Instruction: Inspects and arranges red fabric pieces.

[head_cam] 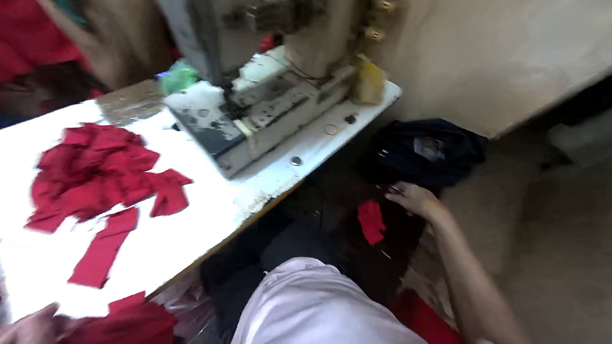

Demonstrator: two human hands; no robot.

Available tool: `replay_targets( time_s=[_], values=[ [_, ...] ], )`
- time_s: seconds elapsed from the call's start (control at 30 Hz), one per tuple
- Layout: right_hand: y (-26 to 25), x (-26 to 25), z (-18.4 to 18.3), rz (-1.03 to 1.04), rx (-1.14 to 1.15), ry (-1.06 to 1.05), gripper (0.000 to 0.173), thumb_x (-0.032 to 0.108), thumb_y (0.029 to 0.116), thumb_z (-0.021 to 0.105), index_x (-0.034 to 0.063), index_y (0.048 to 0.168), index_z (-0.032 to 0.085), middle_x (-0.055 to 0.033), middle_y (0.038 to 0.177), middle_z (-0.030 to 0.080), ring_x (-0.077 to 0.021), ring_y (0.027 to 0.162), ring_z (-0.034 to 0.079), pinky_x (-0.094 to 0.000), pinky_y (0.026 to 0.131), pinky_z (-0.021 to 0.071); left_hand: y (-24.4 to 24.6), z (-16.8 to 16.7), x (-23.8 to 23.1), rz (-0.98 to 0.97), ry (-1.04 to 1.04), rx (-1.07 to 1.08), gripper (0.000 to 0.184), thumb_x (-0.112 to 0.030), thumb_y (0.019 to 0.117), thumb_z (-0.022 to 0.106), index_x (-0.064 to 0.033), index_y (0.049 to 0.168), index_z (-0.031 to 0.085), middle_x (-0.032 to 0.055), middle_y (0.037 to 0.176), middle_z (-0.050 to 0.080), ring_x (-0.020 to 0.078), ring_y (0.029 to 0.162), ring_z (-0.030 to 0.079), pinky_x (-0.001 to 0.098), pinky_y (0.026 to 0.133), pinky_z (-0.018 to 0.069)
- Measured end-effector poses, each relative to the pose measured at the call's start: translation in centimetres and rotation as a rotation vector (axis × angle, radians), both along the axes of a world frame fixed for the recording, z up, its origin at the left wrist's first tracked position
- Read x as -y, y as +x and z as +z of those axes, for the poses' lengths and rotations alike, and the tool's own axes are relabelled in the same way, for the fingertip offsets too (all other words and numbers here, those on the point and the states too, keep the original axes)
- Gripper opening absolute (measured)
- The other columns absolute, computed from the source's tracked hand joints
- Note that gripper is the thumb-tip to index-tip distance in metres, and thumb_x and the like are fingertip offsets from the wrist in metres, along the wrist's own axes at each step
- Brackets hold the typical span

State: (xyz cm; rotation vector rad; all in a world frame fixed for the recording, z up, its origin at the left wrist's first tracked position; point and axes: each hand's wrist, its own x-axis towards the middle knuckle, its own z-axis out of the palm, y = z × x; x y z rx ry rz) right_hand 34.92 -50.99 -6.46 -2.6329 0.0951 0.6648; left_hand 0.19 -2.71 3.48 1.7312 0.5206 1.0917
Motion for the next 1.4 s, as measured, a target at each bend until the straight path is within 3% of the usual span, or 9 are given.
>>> replay_targets(
  time_s=[0.07, 0.13, 0.23, 0.37, 0.57, 0.73, 0.97, 1.2, 1.4],
  values=[
    [-0.3, -2.9, 1.1, 0.119, 0.028, 0.045, 0.043, 0.032, 0.1108, 0.045, -0.0023, 0.133, 0.060, -0.0277, 0.117, 0.067, -0.0414, 0.087, 0.067, -0.0621, 0.080, 0.0522, -0.6, 0.3, 0.1, 0.122, 0.019, -0.024, 0.013, -0.006, 0.1016, 0.055, -0.0126, 0.098, 0.065, -0.0160, 0.081, 0.065, -0.0039, 0.069, 0.062, 0.0153, 0.066, 0.0544],
    [-0.5, -6.3, 2.0, 0.304, 0.053, 0.242, 0.041, 0.029, 0.1123, 0.039, -0.0028, 0.120, 0.064, -0.0164, 0.102, 0.070, -0.0197, 0.064, 0.059, -0.0413, 0.061, 0.0512, -0.5, 1.0, 0.8, 0.253, 0.028, -0.002, 0.013, -0.008, 0.1005, 0.056, -0.0136, 0.101, 0.067, -0.0192, 0.079, 0.064, -0.0067, 0.065, 0.059, 0.0131, 0.062, 0.0524],
    [-1.0, -12.6, 3.6, 0.578, 0.031, 0.604, 0.033, 0.028, 0.1072, 0.043, 0.0055, 0.103, 0.067, 0.0011, 0.090, 0.072, 0.0006, 0.055, 0.053, -0.0201, 0.052, 0.0463, -1.0, 0.5, 0.3, 0.343, 0.038, 0.049, 0.011, -0.010, 0.0993, 0.058, -0.0110, 0.099, 0.070, -0.0157, 0.078, 0.065, -0.0046, 0.063, 0.059, 0.0142, 0.060, 0.0521],
    [-3.7, -24.0, 5.6, 0.969, 0.052, 0.903, 0.022, 0.031, 0.1032, 0.057, 0.0126, 0.100, 0.069, 0.0094, 0.088, 0.071, 0.0076, 0.060, 0.054, -0.0121, 0.052, 0.0441, -1.8, 0.1, 0.3, 0.418, 0.016, 0.078, 0.011, -0.008, 0.0980, 0.060, -0.0061, 0.099, 0.070, -0.0106, 0.077, 0.066, -0.0017, 0.061, 0.059, 0.0159, 0.058, 0.0524],
    [-10.2, -39.9, 8.0, 1.396, 0.050, 1.024, 0.017, 0.015, 0.0968, 0.064, 0.0001, 0.103, 0.070, -0.0066, 0.089, 0.067, -0.0081, 0.076, 0.057, -0.0266, 0.071, 0.0480, -3.1, 0.0, 0.8, 0.491, 0.010, 0.109, 0.010, -0.007, 0.0972, 0.063, -0.0044, 0.098, 0.072, -0.0082, 0.077, 0.067, -0.0012, 0.061, 0.059, 0.0153, 0.058, 0.0519],
    [-16.5, -47.8, 6.8, 1.543, 0.287, 0.853, 0.028, 0.017, 0.0972, 0.065, 0.0001, 0.119, 0.070, -0.0205, 0.120, 0.066, -0.0328, 0.103, 0.069, -0.0498, 0.089, 0.0562, -3.2, -0.5, 0.9, 0.485, -0.011, 0.078, 0.011, -0.006, 0.0975, 0.062, -0.0026, 0.099, 0.072, -0.0065, 0.077, 0.066, -0.0006, 0.061, 0.059, 0.0157, 0.057, 0.0514],
    [-17.1, -47.1, 5.3, 1.539, 0.334, 0.954, 0.021, 0.014, 0.0970, 0.062, -0.0004, 0.108, 0.072, -0.0183, 0.107, 0.070, -0.0314, 0.094, 0.070, -0.0489, 0.080, 0.0562, -3.3, -2.3, -0.1, 0.512, -0.094, -0.120, 0.010, -0.009, 0.0969, 0.064, -0.0045, 0.096, 0.072, -0.0071, 0.075, 0.065, -0.0026, 0.059, 0.056, 0.0147, 0.057, 0.0485],
    [-16.3, -44.0, 5.0, 1.405, -0.001, 1.392, 0.016, 0.009, 0.0971, 0.063, -0.0013, 0.103, 0.072, -0.0047, 0.094, 0.069, 0.0010, 0.075, 0.056, -0.0140, 0.069, 0.0469, -1.9, -3.9, -0.6, 0.209, -0.455, -0.250, 0.042, -0.023, 0.1108, 0.041, -0.0054, 0.087, 0.071, -0.0076, 0.061, 0.059, 0.0002, 0.051, 0.052, 0.0183, 0.052, 0.0468],
    [-17.2, -42.2, 6.0, 1.588, -0.210, 1.473, 0.014, 0.005, 0.0973, 0.065, -0.0045, 0.105, 0.071, -0.0085, 0.101, 0.071, -0.0034, 0.087, 0.063, -0.0173, 0.079, 0.0525, -1.3, -3.5, 0.0, 0.121, -0.516, -0.177, 0.052, -0.031, 0.1114, 0.038, -0.0051, 0.084, 0.074, -0.0025, 0.068, 0.070, 0.0027, 0.060, 0.064, 0.0224, 0.061, 0.0552]
  ],
)
